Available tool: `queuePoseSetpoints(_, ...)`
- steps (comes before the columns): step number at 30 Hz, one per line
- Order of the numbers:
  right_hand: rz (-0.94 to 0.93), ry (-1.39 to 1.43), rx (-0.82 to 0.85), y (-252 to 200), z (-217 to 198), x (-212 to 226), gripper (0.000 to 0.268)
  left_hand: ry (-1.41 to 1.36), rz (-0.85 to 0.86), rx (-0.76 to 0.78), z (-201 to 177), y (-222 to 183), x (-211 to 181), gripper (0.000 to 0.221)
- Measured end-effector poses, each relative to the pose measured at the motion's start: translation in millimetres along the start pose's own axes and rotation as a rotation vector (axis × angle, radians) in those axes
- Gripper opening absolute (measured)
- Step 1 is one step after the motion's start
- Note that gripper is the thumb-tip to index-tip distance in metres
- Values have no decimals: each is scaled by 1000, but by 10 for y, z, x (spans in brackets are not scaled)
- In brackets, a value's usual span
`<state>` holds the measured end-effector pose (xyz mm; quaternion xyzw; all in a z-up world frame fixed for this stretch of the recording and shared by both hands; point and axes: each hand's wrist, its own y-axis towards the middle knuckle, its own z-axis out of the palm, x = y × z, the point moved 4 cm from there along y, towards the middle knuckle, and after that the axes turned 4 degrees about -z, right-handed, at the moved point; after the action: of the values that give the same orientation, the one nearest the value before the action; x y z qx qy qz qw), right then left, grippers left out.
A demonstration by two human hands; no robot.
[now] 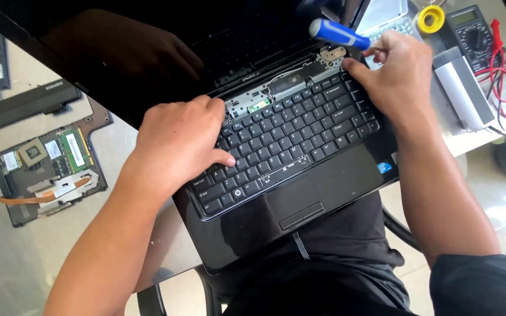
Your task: Removing a laptop keyboard by prying the top bezel, unscrewing the mounting screws, and disconnecting the internal ribbon cable.
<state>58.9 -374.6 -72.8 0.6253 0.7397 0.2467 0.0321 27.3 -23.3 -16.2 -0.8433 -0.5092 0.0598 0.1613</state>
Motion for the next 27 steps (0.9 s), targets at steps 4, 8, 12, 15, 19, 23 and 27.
queuePoseSetpoints(4,46,90,93,56,-63,88,50,-91,118,-85,-73,-22,-144,74)
queuePoseSetpoints(8,83,102,117,94,-117,154,51,-61,200,-227,30,-9,-197,78)
queuePoseSetpoints(12,48,79,53,104,-119,144,46,-55,181,-221,93,13,-182,82)
queuePoseSetpoints(15,11,73,5,133,-158,145,46,-35,181,-241,129,23,-178,88)
queuePoseSetpoints(19,31,16,59,134,-106,135,40,-36,183,-227,100,0,-194,90)
queuePoseSetpoints(23,4,-39,60,103,-78,117,42,-30,181,-181,104,-2,-200,82)
queuePoseSetpoints(27,-10,66,37,118,-182,139,45,-26,184,-195,98,5,-206,83)
